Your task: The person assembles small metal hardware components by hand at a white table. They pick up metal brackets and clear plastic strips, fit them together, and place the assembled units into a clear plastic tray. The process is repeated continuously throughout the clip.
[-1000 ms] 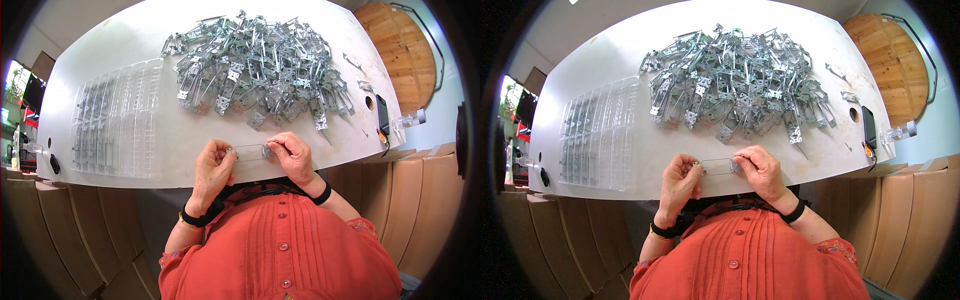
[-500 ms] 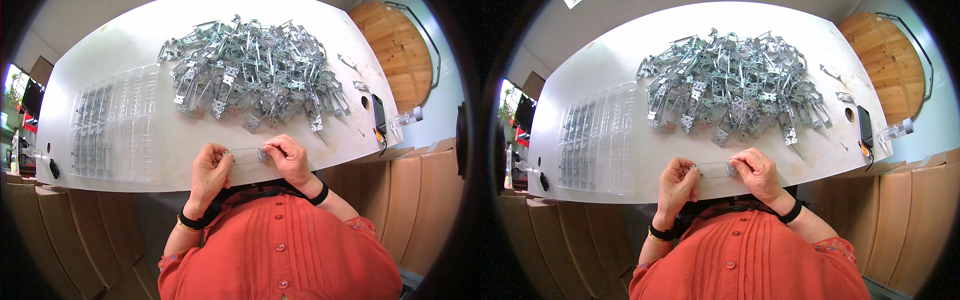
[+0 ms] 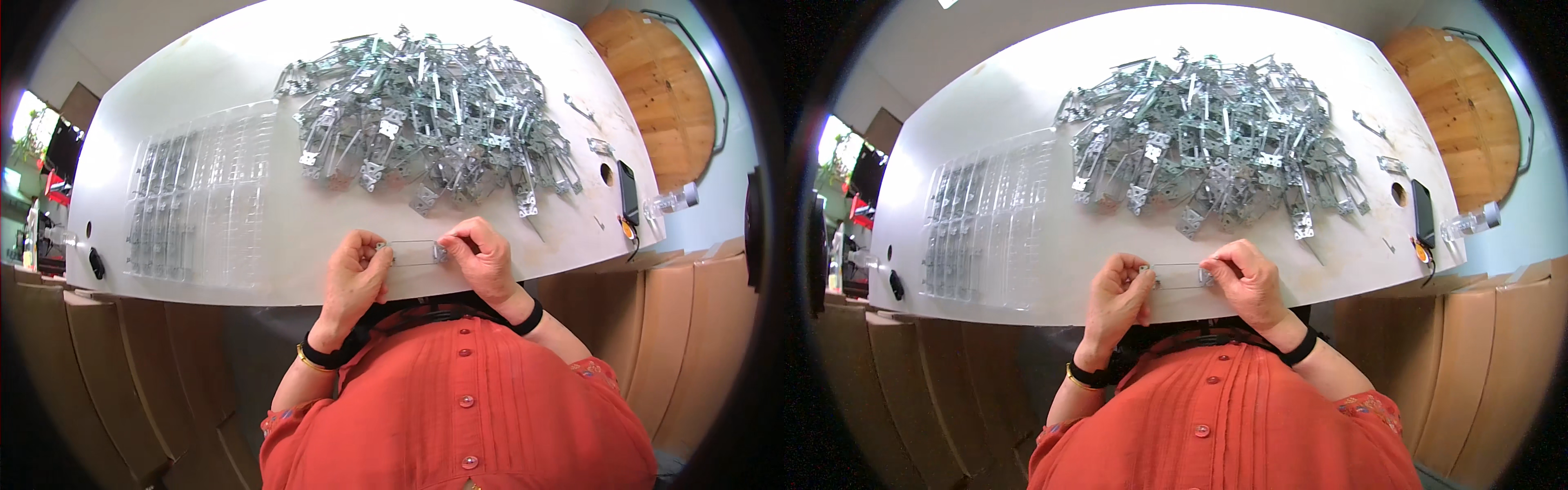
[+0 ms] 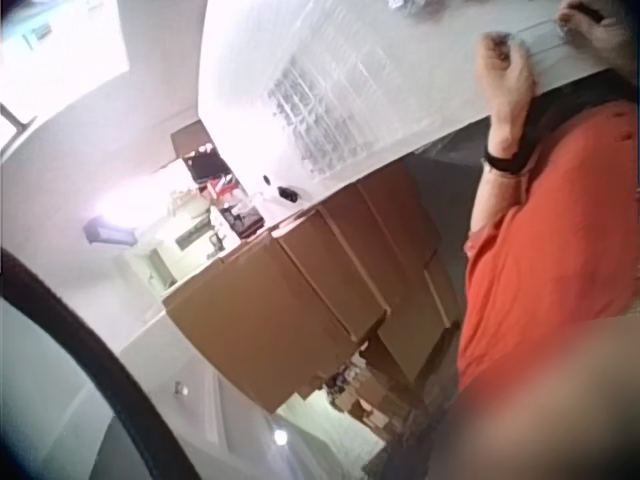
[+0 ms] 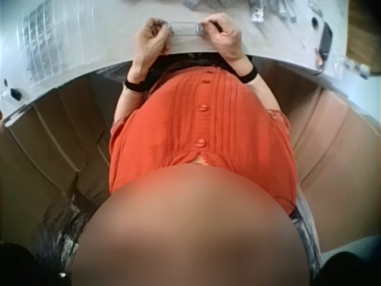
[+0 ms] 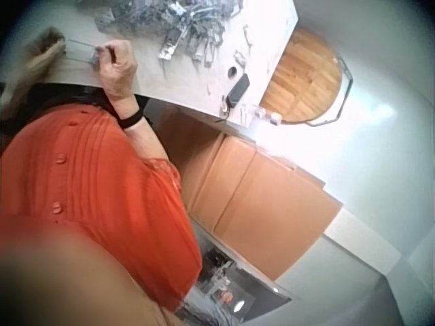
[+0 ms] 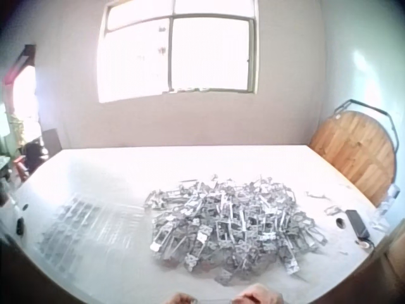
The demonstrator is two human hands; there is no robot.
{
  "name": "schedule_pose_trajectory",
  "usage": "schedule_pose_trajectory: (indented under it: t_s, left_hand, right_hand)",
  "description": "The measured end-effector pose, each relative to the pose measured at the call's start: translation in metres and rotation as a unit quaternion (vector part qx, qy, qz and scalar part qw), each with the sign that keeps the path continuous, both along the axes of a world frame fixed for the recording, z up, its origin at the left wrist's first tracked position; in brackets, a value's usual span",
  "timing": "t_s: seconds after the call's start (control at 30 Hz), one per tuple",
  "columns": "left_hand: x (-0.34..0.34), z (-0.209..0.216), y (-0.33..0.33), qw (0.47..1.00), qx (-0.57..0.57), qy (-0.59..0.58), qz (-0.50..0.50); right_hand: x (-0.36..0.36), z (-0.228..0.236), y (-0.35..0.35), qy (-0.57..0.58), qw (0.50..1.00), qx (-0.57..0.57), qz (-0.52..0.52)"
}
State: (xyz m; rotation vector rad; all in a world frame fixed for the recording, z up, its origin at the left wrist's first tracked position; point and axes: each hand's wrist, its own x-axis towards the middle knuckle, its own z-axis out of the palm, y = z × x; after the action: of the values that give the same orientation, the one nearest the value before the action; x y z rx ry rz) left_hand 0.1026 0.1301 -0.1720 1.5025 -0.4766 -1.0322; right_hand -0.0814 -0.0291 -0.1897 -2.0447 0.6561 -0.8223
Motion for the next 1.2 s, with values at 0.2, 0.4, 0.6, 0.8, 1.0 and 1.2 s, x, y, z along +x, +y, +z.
schedule_pose_trajectory:
  t_s: [0.2,0.4,0.6,0.8,1.0,1.2]
  left_hand:
    - [-0.005,-0.019,0.002,0.999,-0.021,-0.024,0.009]
    - [-0.006,-0.013,0.006,0.998,-0.003,-0.055,0.014]
    - [-0.007,-0.003,0.015,0.997,0.006,-0.072,0.008]
    - [-0.008,-0.018,0.016,0.986,-0.022,-0.165,0.010]
    - [-0.011,-0.016,0.014,0.971,-0.039,-0.236,0.025]
    - [-0.011,-0.026,0.013,0.934,-0.075,-0.349,0.032]
  right_hand:
    - [-0.004,-0.007,0.003,-0.049,0.995,0.085,-0.003]
    - [-0.010,-0.014,0.002,-0.038,0.988,0.150,0.004]
    - [-0.011,-0.014,0.002,-0.040,0.984,0.175,0.012]
    - [-0.011,-0.016,0.000,-0.049,0.986,0.161,0.012]
    - [-0.012,-0.020,-0.003,-0.050,0.986,0.157,0.022]
    - [-0.013,-0.020,-0.004,-0.057,0.980,0.189,0.022]
